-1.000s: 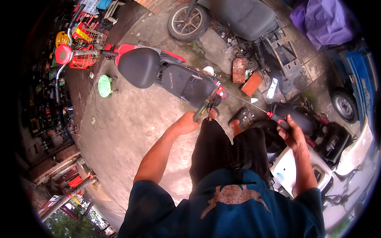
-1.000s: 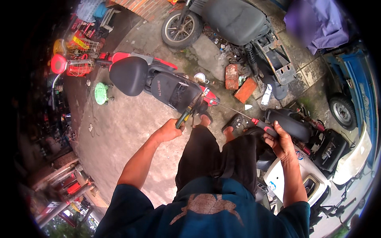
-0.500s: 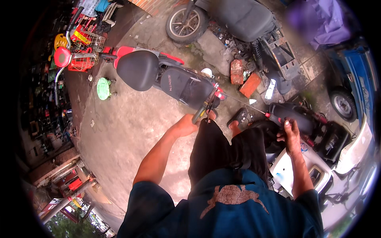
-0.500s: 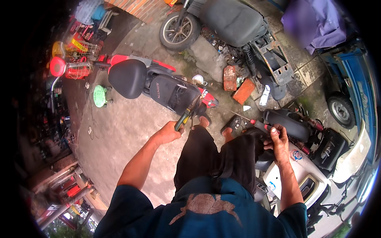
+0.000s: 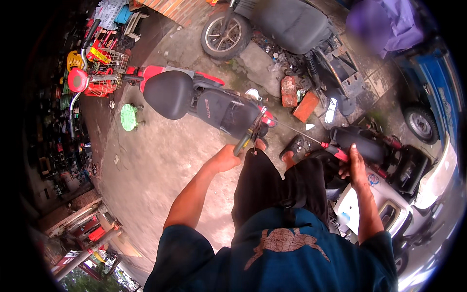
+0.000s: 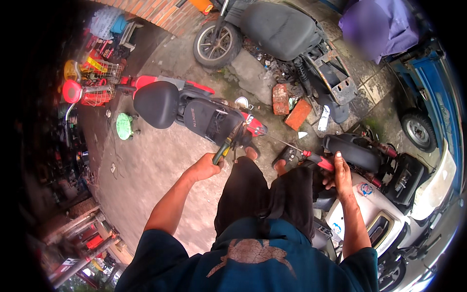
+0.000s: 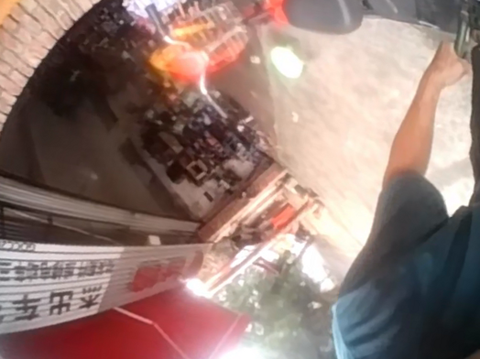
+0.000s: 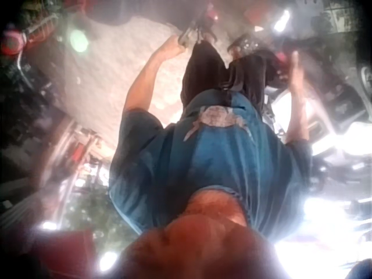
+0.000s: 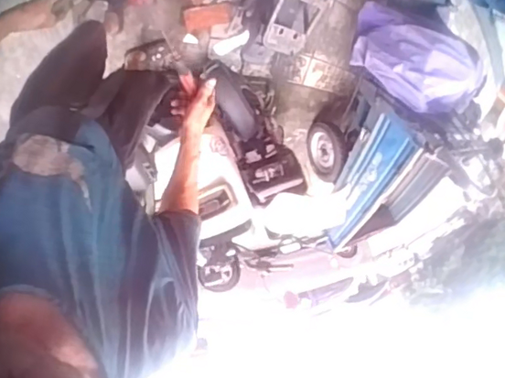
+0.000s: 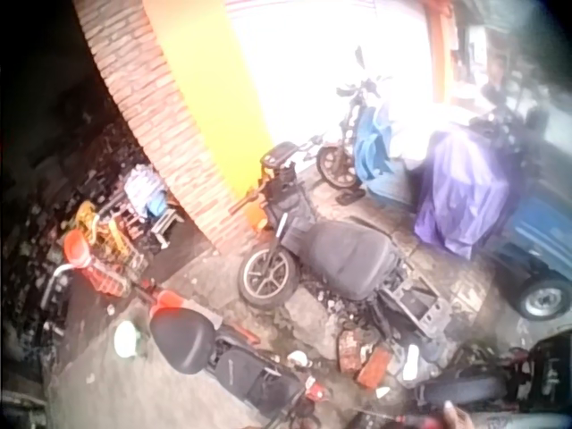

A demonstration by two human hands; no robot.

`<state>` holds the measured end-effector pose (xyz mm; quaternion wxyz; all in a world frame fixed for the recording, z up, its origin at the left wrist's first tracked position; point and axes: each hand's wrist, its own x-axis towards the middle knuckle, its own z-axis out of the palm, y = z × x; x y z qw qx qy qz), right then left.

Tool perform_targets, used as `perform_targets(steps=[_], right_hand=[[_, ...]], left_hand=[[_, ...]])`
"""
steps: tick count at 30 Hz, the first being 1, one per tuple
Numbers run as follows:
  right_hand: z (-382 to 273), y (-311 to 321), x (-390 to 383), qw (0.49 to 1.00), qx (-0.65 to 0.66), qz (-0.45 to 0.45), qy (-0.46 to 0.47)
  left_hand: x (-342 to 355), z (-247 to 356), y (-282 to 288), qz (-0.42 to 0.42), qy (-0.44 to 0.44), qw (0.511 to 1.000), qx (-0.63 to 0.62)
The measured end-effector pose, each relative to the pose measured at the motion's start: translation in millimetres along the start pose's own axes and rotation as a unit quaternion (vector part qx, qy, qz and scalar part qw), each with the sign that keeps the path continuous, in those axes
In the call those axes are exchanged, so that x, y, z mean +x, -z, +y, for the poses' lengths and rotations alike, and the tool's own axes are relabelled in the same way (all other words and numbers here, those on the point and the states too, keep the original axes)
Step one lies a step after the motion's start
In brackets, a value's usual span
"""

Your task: The person uses pliers and a screwdriver to work on the rear section of a red electric scooter. They manipulate a metal rod or cable near the seat and rear wheel area, occasionally walking around the scooter to access different angles. The task involves adjusting or fixing a mechanical component of the scooter.

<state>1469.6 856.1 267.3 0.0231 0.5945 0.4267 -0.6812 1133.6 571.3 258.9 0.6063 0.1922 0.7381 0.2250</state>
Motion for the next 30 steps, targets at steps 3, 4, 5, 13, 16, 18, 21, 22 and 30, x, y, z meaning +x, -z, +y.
perform_targets(steps=[3,4,5,13,16,18,21,22,30], right_hand=[[1,3,1,0.997,-0.048,0.007,0.068],[3,4,2,0.993,-0.031,0.018,0.111],[9,3,6,0.99,0.01,0.029,0.141],[-13,-8,-5,0.996,0.08,0.023,0.015],[-12,3,0,1.0,0.01,-0.003,0.0],[-1,7,5,0.997,0.017,0.006,0.077],[12,2,18,0.973,0.102,0.043,0.201],[12,-4,18,0.964,0.146,0.054,0.216],[-14,6,2,1.0,0.004,0.0,-0.002]], left_hand=[[-3,7,1,0.008,-0.01,1.0,0.001],[-4,6,0,0.009,-0.008,1.0,-0.006],[-3,4,-1,0.009,-0.006,1.0,-0.014],[-3,2,-6,0.019,-0.004,1.0,-0.014],[-4,6,-5,0.02,-0.005,1.0,-0.011],[-4,7,-6,0.022,-0.008,1.0,0.0],[-5,7,-5,0.005,-0.008,1.0,-0.018],[-5,7,-5,0.009,-0.003,1.0,-0.018],[-7,8,-2,0.022,0.0,1.0,-0.017]])
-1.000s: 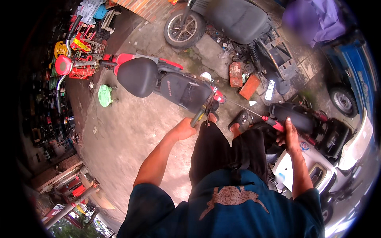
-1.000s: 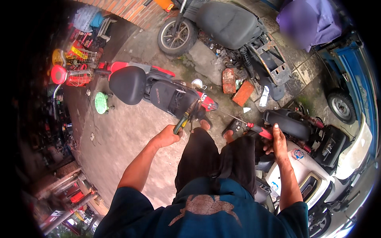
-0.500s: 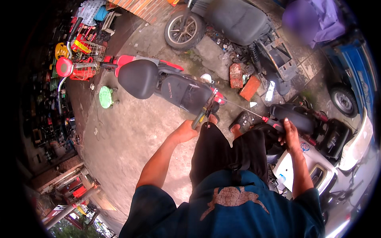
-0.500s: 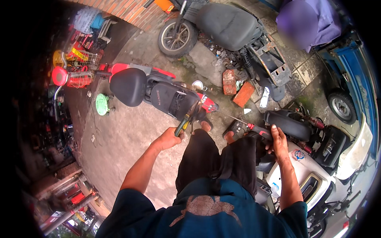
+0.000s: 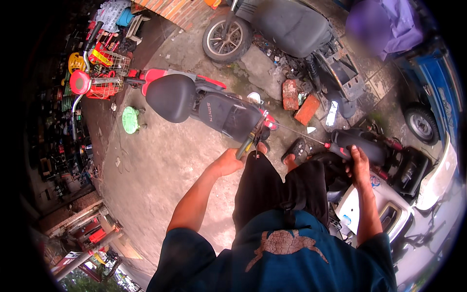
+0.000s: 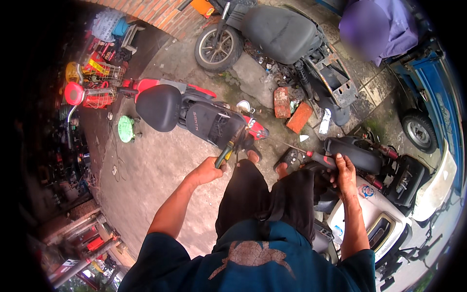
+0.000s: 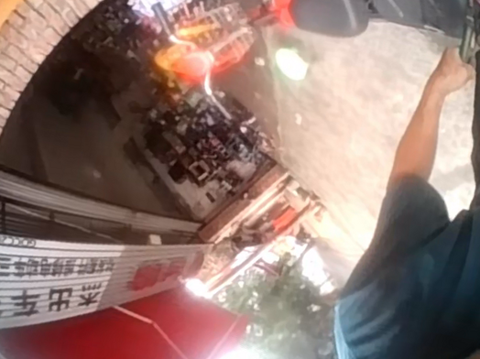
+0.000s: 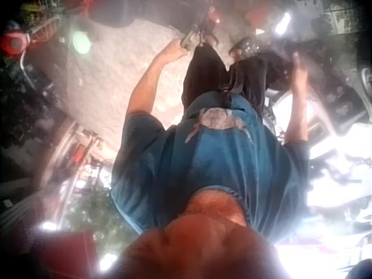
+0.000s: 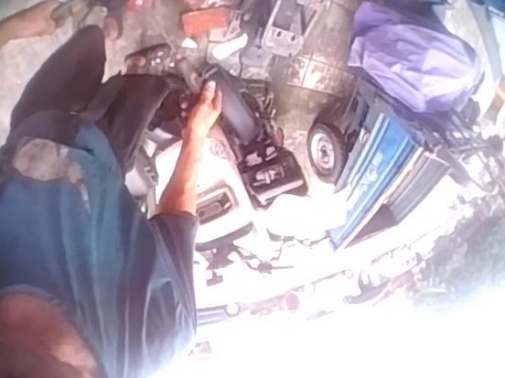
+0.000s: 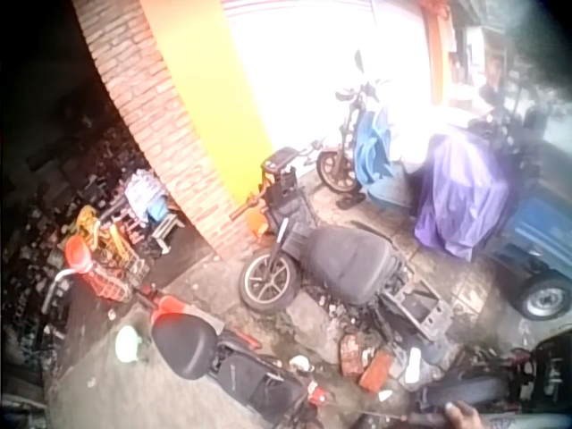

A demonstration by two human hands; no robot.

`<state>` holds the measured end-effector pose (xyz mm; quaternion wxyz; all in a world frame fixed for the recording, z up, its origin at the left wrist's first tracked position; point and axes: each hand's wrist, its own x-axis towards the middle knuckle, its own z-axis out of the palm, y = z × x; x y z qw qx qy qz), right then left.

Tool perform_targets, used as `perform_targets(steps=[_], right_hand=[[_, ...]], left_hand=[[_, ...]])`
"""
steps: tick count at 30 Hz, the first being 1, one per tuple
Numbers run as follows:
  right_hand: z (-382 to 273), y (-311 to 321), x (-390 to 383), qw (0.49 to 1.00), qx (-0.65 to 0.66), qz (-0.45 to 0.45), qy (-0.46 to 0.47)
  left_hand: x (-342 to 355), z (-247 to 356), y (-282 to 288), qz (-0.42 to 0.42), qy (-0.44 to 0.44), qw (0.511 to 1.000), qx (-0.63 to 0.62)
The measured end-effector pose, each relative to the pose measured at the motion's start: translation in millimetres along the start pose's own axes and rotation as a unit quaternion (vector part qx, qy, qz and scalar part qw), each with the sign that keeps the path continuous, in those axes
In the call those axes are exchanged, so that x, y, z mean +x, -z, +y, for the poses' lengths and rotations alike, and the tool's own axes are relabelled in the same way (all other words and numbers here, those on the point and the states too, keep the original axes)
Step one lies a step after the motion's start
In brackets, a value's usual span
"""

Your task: The person uses pliers and a screwdriver to work on the rear section of a red electric scooter. They manipulate a metal rod or cable near the seat and rear wheel area, occasionally walking around the scooter to access different angles. The task involves adjusting or fixing a mechanical component of the scooter.

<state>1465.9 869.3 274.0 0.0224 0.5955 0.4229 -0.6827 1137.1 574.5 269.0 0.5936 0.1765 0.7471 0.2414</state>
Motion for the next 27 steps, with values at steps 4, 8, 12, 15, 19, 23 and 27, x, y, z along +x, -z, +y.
perform_targets(steps=[4,8,12,15,19,23,27], right_hand=[[15,-10,0,0.971,0.069,0.017,0.228],[19,-23,-1,0.967,0.167,0.062,0.18],[13,-10,1,0.997,0.047,0.036,0.052],[17,-10,-1,0.992,0.05,0.03,0.116],[28,-17,5,0.961,0.184,0.053,0.199],[10,-24,-3,0.98,0.168,0.073,0.078],[15,-3,6,0.998,-0.008,0.02,0.055]], left_hand=[[0,7,2,-0.016,-0.01,1.0,0.004],[1,0,2,-0.014,-0.013,1.0,0.003],[0,2,3,-0.006,-0.014,1.0,0.017],[2,-1,3,-0.006,-0.013,1.0,0.022],[-1,7,4,-0.028,0.007,1.0,0.001],[0,1,2,-0.013,0.003,1.0,0.003],[-2,5,4,-0.007,-0.004,1.0,0.006]])
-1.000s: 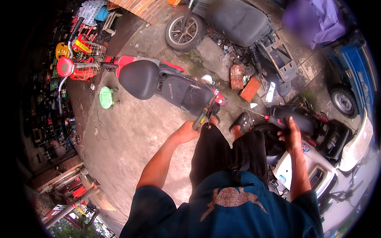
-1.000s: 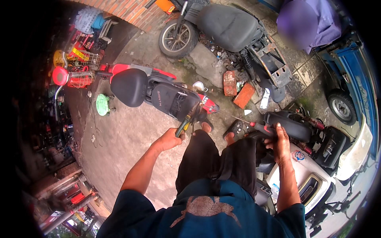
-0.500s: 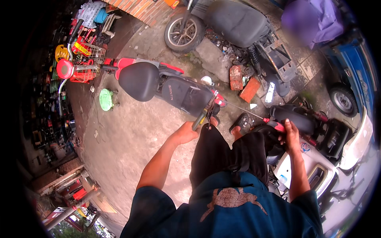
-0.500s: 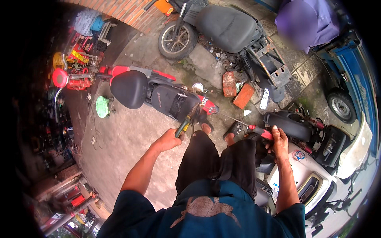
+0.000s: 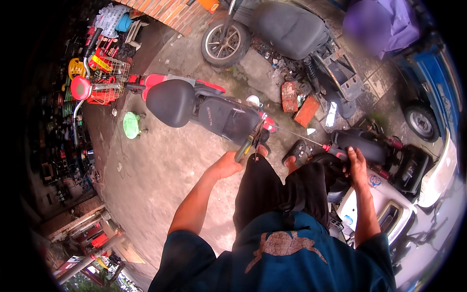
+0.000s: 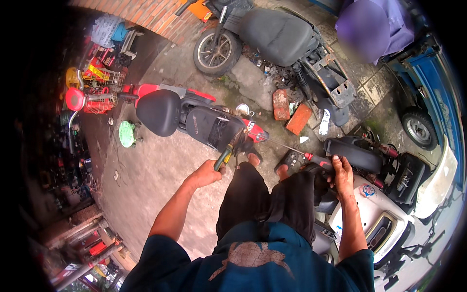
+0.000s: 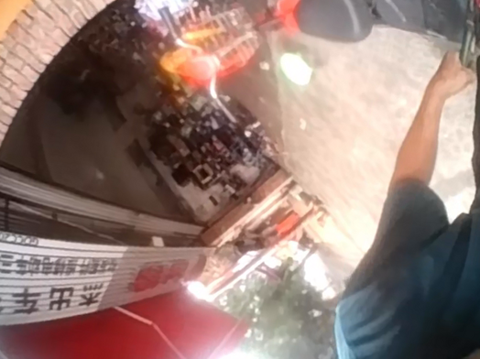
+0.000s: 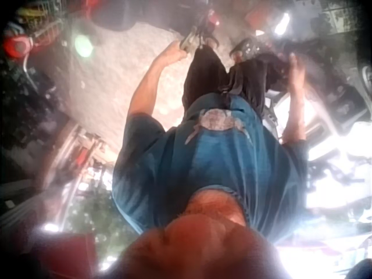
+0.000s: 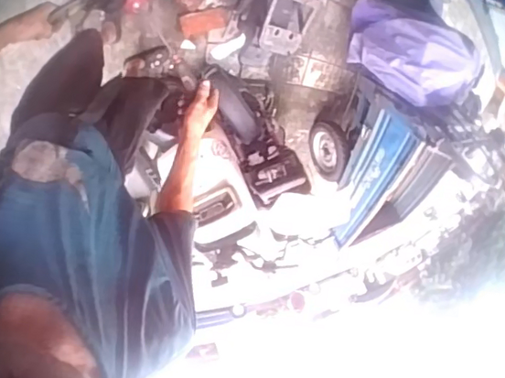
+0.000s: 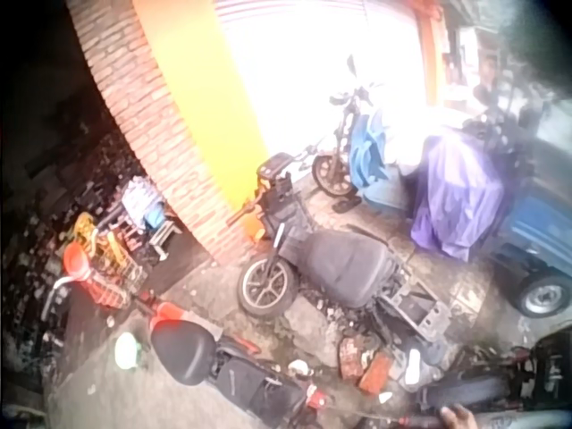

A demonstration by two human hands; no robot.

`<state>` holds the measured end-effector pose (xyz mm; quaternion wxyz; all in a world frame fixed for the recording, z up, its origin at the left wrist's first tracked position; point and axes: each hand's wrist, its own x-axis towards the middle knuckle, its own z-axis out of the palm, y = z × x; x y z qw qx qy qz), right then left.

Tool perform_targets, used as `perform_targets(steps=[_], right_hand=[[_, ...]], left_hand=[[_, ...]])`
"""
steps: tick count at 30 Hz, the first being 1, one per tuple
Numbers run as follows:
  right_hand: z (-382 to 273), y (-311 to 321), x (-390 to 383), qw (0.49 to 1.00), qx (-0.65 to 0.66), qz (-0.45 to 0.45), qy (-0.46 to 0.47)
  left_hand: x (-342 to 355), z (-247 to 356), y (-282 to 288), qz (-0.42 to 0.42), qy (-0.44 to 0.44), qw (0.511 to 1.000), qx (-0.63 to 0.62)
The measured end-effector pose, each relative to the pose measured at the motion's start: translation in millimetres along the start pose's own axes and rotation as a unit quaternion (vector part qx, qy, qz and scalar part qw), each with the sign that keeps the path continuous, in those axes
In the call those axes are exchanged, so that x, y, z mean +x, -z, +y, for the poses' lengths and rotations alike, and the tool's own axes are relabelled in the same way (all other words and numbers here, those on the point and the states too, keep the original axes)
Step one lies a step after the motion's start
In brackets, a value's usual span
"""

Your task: The person uses pliers and a screwdriver to work on the rear section of a red electric scooter. They manipulate a metal rod or cable near the seat and rear wheel area, occasionally walking around the scooter to access different angles. The task involves adjusting or fixing a mechanical component of the scooter.

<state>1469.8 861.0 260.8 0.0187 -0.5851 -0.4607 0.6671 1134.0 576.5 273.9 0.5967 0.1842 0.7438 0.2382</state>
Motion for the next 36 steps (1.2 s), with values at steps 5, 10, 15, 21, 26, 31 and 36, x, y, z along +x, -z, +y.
perform_targets(steps=[5,10,15,21,26,31,36], right_hand=[[30,-11,17,0.957,0.126,0.092,0.246],[-16,-18,-4,0.986,0.145,0.081,0.0],[6,-8,9,0.983,0.105,0.09,0.12],[1,-11,8,0.969,0.217,0.089,0.081],[-17,-8,-6,1.0,-0.008,0.029,0.006],[-11,-9,-5,0.98,0.083,0.045,0.173],[-14,-6,-6,0.968,0.225,0.033,0.11]], left_hand=[[2,0,-1,-0.011,0.01,1.0,-0.004],[-3,6,-1,-0.006,0.016,1.0,-0.013],[-1,6,-1,-0.008,0.017,1.0,0.0],[1,3,1,-0.019,0.016,1.0,-0.005],[0,1,1,-0.013,0.007,1.0,0.004],[1,1,3,-0.021,0.007,1.0,0.006],[2,-1,0,-0.021,0.011,0.999,-0.021]])
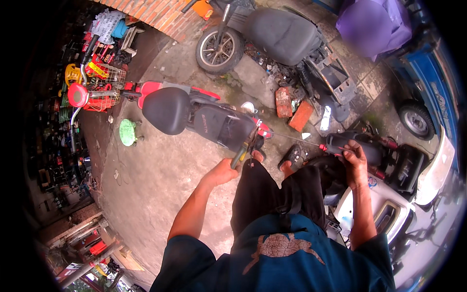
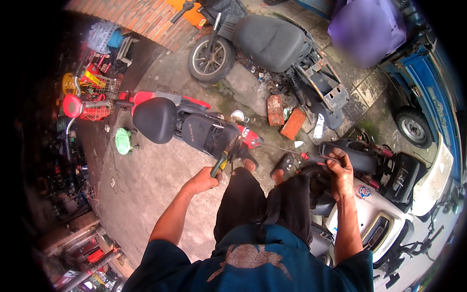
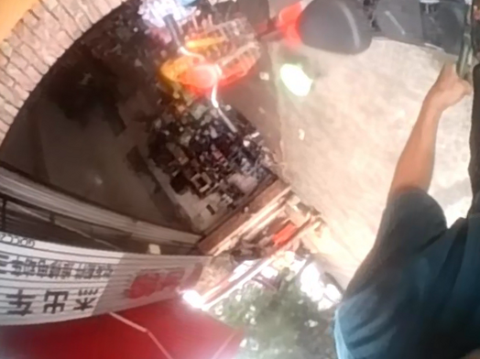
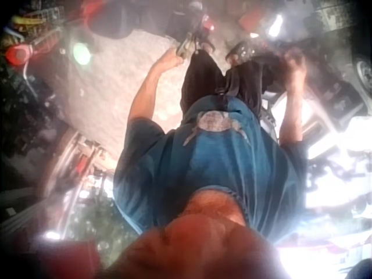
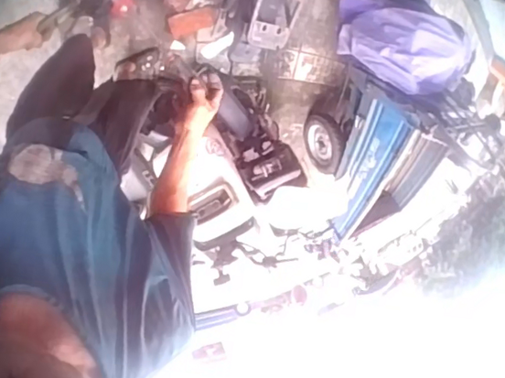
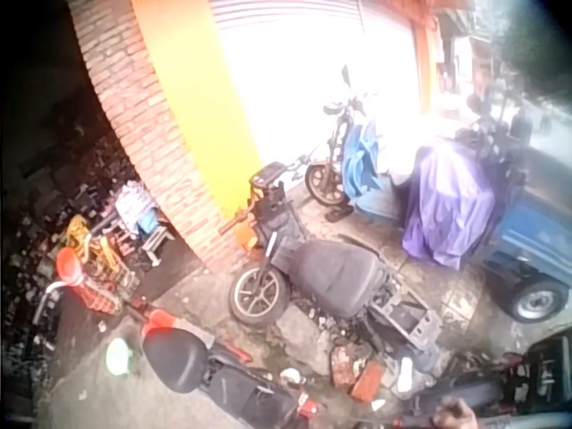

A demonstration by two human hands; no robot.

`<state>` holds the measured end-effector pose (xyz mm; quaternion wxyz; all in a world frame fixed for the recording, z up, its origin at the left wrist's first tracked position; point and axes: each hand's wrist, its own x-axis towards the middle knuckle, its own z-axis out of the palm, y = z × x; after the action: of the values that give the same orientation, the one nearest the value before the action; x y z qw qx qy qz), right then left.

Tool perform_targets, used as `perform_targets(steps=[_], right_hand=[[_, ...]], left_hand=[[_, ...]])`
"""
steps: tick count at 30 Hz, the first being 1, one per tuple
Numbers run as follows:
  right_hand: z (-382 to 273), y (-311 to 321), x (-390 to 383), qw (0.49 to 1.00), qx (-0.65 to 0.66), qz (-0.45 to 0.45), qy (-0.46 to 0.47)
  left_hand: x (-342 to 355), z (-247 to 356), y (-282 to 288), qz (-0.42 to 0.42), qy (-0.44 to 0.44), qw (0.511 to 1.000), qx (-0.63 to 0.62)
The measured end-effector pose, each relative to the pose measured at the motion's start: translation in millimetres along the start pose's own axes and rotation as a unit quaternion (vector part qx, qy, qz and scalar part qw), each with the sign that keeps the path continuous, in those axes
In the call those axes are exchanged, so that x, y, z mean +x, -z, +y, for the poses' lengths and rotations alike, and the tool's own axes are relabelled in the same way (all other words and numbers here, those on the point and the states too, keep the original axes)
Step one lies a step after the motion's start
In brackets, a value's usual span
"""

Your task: The person uses pliers and a screwdriver to work on the rear section of a red electric scooter. They manipulate a metal rod or cable near the seat and rear wheel area, occasionally walking around the scooter to access different angles. The task involves adjusting or fixing a mechanical component of the scooter.

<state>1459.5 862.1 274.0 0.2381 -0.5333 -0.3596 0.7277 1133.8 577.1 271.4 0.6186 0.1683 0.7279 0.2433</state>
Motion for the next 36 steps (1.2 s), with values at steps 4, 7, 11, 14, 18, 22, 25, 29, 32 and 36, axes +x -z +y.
perform_targets(steps=[4,7,11,14,18,22,25,29,32,36], right_hand=[[-34,-15,-2,0.973,-0.177,-0.018,-0.145],[-26,2,7,0.96,-0.268,-0.052,-0.07],[-4,4,4,0.972,-0.19,-0.046,0.131],[-2,-6,0,0.995,-0.07,-0.014,0.076],[-19,-3,3,0.987,-0.119,-0.026,-0.103],[-15,10,9,0.979,-0.189,-0.057,-0.042],[-2,1,3,0.99,-0.082,-0.041,0.103],[-7,-7,1,0.999,-0.029,-0.019,0.012],[-7,5,10,0.996,-0.076,-0.035,-0.033],[-2,-7,5,0.995,-0.056,0.013,0.076]], left_hand=[[-4,1,3,0.006,-0.002,1.0,0.011],[-3,3,4,0.007,-0.008,1.0,0.018],[-1,0,3,-0.001,-0.002,1.0,0.009],[1,-5,2,-0.003,0.001,1.0,-0.001],[-3,1,1,0.008,0.007,1.0,-0.002],[-3,3,2,0.007,0.009,1.0,0.004],[-1,0,1,0.003,0.009,1.0,0.002],[0,-6,0,0.0,0.0,1.0,-0.001],[1,-7,-1,0.002,-0.004,1.0,-0.009],[-1,-1,-2,0.001,0.007,1.0,-0.002]])
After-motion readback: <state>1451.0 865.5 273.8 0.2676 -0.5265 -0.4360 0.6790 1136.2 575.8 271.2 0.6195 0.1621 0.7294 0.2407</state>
